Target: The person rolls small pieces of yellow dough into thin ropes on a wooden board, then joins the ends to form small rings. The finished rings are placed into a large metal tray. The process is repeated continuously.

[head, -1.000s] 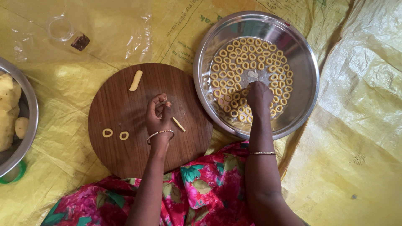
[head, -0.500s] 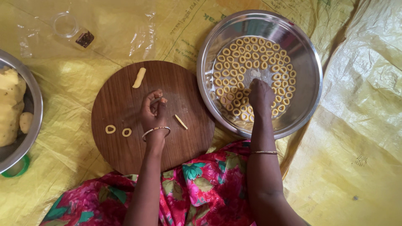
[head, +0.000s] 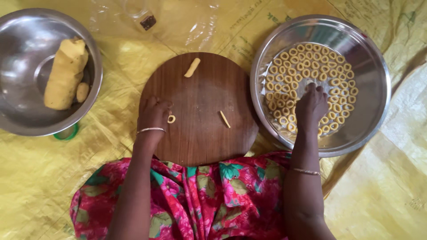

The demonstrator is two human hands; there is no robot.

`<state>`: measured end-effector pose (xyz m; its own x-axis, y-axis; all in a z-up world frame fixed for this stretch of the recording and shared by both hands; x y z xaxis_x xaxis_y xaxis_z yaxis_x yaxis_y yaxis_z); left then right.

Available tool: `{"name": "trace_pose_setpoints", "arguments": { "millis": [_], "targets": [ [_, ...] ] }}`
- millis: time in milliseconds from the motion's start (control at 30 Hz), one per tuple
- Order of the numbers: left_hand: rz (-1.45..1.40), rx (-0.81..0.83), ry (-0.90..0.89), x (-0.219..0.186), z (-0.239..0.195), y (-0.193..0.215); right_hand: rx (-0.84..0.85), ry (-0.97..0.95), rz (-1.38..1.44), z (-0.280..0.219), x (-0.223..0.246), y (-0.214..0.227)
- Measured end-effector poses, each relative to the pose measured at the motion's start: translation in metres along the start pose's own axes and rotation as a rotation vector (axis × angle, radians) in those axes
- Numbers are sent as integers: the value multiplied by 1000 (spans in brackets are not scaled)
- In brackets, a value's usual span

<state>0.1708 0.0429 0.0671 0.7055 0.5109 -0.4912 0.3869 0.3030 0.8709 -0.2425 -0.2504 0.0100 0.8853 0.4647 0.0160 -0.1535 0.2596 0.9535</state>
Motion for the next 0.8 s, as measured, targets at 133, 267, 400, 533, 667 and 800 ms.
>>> {"name": "trace_pose_setpoints", "arguments": {
  "millis": [133,267,400,533,667,800],
  "targets": [
    [70,76,-9,12,-9,-11,-96,188,101,13,95,39],
    [69,38,-66,10,-11,-19,-73,315,261,-2,172,68],
    [53,-18,-126,-1,-12,-12,128,386,650,-21,219,69],
    [-292,49,22,-16,-9,-23,508,162,1366,-44,248,41],
    [-828,177,185,-54,-8,-62,660,-68,1642,-47,250,29],
    [-1059,193,303,-82,-12,-91,603,-200,1922,-41,226,16]
  ]
}}
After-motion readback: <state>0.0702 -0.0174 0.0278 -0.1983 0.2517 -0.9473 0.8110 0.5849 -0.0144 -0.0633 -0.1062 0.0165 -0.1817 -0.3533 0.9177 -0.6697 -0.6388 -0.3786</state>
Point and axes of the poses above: each hand's wrist, its own z-axis towards the middle knuckle, its own y-axis out of the back of the hand, x = y × z, the point moved 10 cm from there along z, towards the middle knuckle, and after that the axes turned 10 degrees about y, right-handed, at the moved point
